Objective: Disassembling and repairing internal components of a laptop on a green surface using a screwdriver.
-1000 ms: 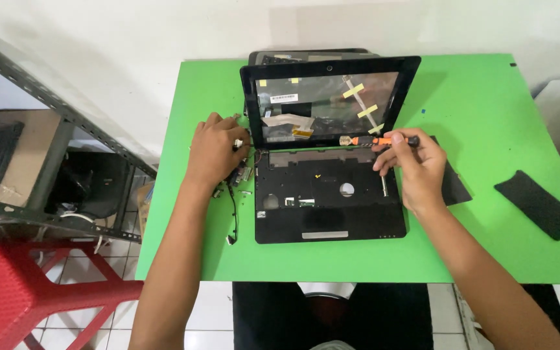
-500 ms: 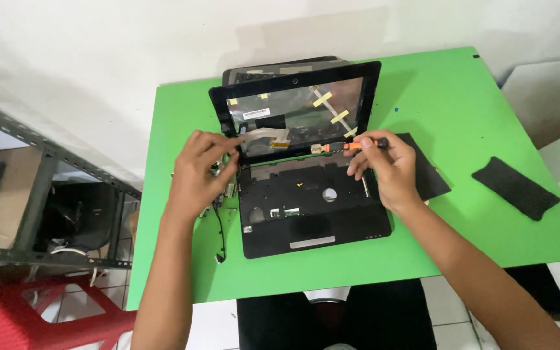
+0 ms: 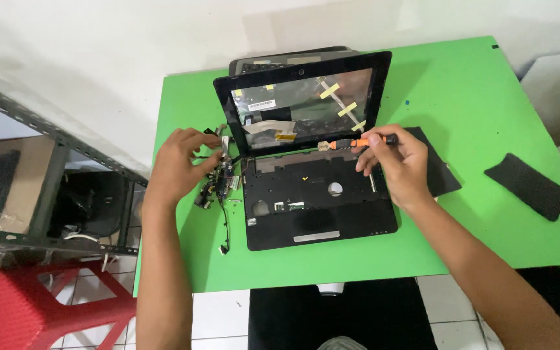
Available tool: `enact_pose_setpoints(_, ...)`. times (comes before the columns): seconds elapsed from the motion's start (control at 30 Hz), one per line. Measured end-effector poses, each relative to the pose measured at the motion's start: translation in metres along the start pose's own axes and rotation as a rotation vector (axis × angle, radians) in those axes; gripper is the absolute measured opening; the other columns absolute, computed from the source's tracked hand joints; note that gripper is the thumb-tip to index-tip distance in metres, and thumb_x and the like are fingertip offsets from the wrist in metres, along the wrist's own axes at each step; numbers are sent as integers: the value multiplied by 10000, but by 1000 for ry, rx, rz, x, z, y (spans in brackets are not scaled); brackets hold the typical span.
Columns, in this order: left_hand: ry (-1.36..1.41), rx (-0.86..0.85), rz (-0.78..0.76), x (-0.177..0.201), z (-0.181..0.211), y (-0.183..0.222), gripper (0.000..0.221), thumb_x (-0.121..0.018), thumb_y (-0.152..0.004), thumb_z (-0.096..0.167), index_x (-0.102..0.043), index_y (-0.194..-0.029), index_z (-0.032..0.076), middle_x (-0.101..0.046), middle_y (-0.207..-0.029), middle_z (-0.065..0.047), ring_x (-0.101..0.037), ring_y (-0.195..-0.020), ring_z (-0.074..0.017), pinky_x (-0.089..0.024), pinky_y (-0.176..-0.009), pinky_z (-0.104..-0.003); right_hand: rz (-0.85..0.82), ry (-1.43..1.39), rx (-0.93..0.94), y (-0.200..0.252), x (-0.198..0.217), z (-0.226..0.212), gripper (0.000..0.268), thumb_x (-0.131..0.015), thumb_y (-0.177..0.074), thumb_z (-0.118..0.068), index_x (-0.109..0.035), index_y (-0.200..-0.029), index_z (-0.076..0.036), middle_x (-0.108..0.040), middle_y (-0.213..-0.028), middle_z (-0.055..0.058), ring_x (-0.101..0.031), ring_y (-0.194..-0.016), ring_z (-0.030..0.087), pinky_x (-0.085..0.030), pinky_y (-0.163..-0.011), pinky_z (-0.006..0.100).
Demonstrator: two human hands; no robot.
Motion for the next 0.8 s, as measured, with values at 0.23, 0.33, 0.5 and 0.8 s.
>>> enact_pose_setpoints(0.23,-112,-46,-194,-20,7,-5,274,-844,-811,177,-809,-1070,95,-769,-1042,-103,-632,-1007,-309,-537,-873,-411,-8,-9,18,-2,2,2,216,-596,-1066,-112,-635,-1082,100,-712,-846,310,-701,-576,248,-572,-499,293)
enact_pose_setpoints(0.33,-106,-80,-194,-26,1,-5,209,-837,-786,108,-804,-992,115,-779,-986,-56,-656,-973,-293,-564,-869,-397,6,-10,5,-1,2,3,217,-616,-1052,-110,-646,-1084,103,-703,-801,301,-695,-566,242,-569,-496,295)
enact_pose_setpoints(0.5,-14,11,-64,-8,11,-5,159,-804,-852,66,-797,-992,141,-769,-935,0,-654,-930,-208,-567,-859,-347,13,-10,-2,-2,1,0,211,-614,-1055,-94,-648,-1087,112,-684,-739,279,-687,-558,244,-571,-502,296)
enact_pose_setpoints(0.8,267,-177,229,-7,30,-4,148,-818,-896,46,-759,-1032,49,-701,-840,-99,-624,-797,-245,-555,-740,-346,-7,-30,9,-1,3,4,228,-609,-1053,-112,-635,-1103,110,-700,-822,304,-694,-576,249,-569,-495,310)
Point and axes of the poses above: each hand's wrist, its own y-axis away from the middle knuckle, its own x-axis out of the back of the hand, z = x × y, the point moved 1 cm from there along -y, towards the middle knuckle
